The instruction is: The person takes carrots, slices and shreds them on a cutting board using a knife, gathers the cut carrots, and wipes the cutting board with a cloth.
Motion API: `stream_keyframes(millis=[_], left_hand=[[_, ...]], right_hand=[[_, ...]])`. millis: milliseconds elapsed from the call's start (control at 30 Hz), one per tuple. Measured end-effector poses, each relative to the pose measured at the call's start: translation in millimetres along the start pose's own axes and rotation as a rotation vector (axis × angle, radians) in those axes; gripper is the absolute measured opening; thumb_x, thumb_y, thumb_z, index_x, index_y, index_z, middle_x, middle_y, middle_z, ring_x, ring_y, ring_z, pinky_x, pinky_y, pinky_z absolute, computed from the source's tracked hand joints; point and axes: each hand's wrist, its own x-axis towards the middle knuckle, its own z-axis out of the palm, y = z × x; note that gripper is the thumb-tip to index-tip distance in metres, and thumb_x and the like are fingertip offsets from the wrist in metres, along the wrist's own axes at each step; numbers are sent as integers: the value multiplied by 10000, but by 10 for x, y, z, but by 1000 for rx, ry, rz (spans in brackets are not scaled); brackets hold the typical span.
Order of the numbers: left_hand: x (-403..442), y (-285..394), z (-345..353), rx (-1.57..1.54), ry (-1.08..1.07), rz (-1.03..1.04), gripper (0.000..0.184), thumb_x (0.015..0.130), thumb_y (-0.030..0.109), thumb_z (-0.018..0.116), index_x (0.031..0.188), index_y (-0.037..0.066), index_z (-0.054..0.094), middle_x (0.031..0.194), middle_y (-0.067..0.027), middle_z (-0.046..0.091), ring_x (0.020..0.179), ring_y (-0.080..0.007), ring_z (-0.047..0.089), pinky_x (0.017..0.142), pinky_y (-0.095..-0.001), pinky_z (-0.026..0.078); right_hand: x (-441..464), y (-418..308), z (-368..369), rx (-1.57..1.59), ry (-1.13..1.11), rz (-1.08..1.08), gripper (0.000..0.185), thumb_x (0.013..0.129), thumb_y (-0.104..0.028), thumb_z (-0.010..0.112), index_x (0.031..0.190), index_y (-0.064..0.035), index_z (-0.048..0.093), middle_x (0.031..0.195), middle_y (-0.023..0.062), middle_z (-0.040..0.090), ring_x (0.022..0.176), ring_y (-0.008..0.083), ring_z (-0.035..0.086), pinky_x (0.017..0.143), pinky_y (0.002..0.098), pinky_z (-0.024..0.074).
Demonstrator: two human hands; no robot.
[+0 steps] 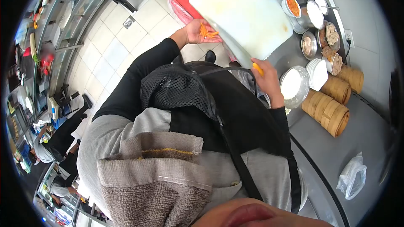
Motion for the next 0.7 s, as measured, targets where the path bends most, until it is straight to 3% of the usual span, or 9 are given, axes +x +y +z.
stream_keyframes(millis=[200,300,400,467,533,567,633,667,700], left_hand=[[59,59,-73,46,144,29,532,1053,271,316,1252,-160,555,1207,-315,638,1171,-442,622,1046,-493,515],[107,20,-264,26,199,45,486,1044,255,356,1215,-139,585,1184,-297,656,1139,-414,648,1019,-480,536],[-93,23,-119,-13,184,153,485,1044,262,363,1209,-131,592,1179,-295,660,1133,-402,654,1012,-480,540],[-269,-29,-137,-81,157,234,473,1048,270,378,1201,-119,600,1153,-282,671,1118,-388,665,995,-475,552],[-425,-195,-227,-172,143,303,446,1053,275,406,1185,-97,613,1105,-258,689,1094,-370,680,964,-464,574],[-579,-271,-305,-216,134,343,433,1056,278,421,1177,-87,620,1081,-246,699,1082,-361,687,948,-459,585],[-888,-563,-553,-304,202,556,364,1056,254,463,1161,-49,634,1035,-199,714,1013,-316,713,823,-376,623],[-1045,-699,-637,-341,232,658,330,1055,243,484,1153,-30,641,1012,-175,721,979,-293,726,760,-334,642],[-1320,-870,-524,-357,322,767,251,1050,235,534,1119,27,656,854,-45,687,714,-118,684,467,-180,503]], right_hand=[[873,495,-207,-180,209,55,341,880,-127,678,1221,-131,689,978,183,661,922,384,642,814,450,528],[918,455,-81,-278,147,8,354,879,-117,678,1233,-112,686,991,201,668,908,376,661,803,426,541],[525,32,54,-110,-10,-152,336,889,-114,653,1222,-136,687,886,165,574,849,361,616,762,448,515],[407,-97,108,64,-83,-233,289,914,-125,650,1195,-61,675,930,178,640,827,350,628,768,442,513],[459,-20,214,273,-113,-241,267,963,-134,613,1203,-22,650,893,141,675,713,249,639,668,372,520],[548,-54,214,437,-255,-102,267,977,-136,592,1209,-15,642,876,120,671,684,208,625,634,340,510],[715,-143,159,698,-555,209,268,1003,-140,551,1221,-2,626,842,78,663,626,127,596,567,274,488],[803,-199,131,728,-657,215,271,1006,-138,537,1226,-2,620,846,65,656,625,104,586,554,251,476],[905,-297,118,753,-759,218,275,1009,-135,524,1231,-2,615,850,52,650,624,81,575,540,228,463]])
